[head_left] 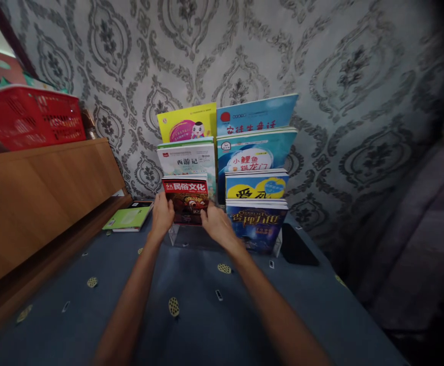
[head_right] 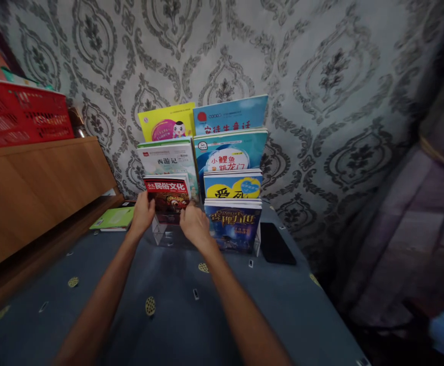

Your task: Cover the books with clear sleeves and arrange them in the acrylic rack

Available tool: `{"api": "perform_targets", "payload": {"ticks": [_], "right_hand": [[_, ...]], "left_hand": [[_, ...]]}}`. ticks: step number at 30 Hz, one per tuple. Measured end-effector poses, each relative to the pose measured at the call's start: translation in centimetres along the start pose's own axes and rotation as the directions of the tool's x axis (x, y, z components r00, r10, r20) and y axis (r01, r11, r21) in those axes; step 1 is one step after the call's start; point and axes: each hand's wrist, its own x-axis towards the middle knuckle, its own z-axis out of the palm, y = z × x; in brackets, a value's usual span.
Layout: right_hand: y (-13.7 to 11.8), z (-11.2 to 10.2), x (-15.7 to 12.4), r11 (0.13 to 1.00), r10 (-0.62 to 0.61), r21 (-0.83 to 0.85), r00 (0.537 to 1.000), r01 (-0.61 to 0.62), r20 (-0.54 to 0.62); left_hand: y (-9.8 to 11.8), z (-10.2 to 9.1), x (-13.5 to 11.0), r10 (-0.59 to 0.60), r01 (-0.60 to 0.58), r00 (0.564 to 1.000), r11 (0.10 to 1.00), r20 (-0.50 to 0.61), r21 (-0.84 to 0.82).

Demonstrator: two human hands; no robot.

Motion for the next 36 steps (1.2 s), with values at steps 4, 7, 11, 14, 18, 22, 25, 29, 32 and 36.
{"api": "perform_targets", "payload": {"ticks": [4,7,11,14,18,22,25,29,32,36], "right_hand": [[-0.2,0.2,0.0,1.0,0.009,-0.016,1.0,-0.009,-0.012],[-0.2,0.2,0.0,1.0,0.006,-0.023,1.0,-0.007,-0.022],[-0.1,0.5,0.1,1.0,-0.004,-0.027,0.999,0.003,-0.034],[-0.1,0.8,0.1,1.0,-0.014,0.002,0.999,0.015,-0.052],[0.0,1.0,0.1,0.999,-0.013,0.044,0.998,0.016,-0.067],[0.1,1.1,0.2,0.998,-0.018,0.061,0.997,0.022,-0.072],[0.2,1.3,0.4,0.998,-0.017,0.066,0.997,0.022,-0.079],[0.4,1.6,0.8,0.997,-0.028,0.062,0.994,0.035,-0.101],[0.7,2.2,1.2,0.993,-0.068,0.08,0.985,0.082,-0.159],[1.1,3.1,1.9,0.97,-0.124,0.154,0.925,0.19,-0.358]], "left_hand": [[-0.2,0.2,0.2,0.024,-0.024,1.0,0.999,-0.007,0.024],[-0.3,0.2,0.5,0.044,-0.044,0.999,0.999,0.001,0.032],[-0.3,0.1,0.7,0.048,-0.049,0.999,0.998,0.021,0.05],[-0.3,0.1,0.9,0.045,-0.048,0.998,0.997,0.042,0.06],[-0.5,0.0,1.2,0.045,-0.05,0.996,0.996,0.077,0.069],[-0.9,-0.3,1.7,0.043,-0.047,0.995,0.997,0.088,0.053],[-0.9,-0.6,1.9,0.021,-0.026,0.995,0.998,0.1,0.055],[-0.3,-0.7,1.8,0.015,-0.02,0.997,0.997,0.072,0.071],[0.3,-0.6,1.5,0.006,-0.01,0.999,0.996,0.043,0.084],[1.1,-0.4,1.1,-0.01,0.009,1.0,0.997,0.017,0.082]]}}
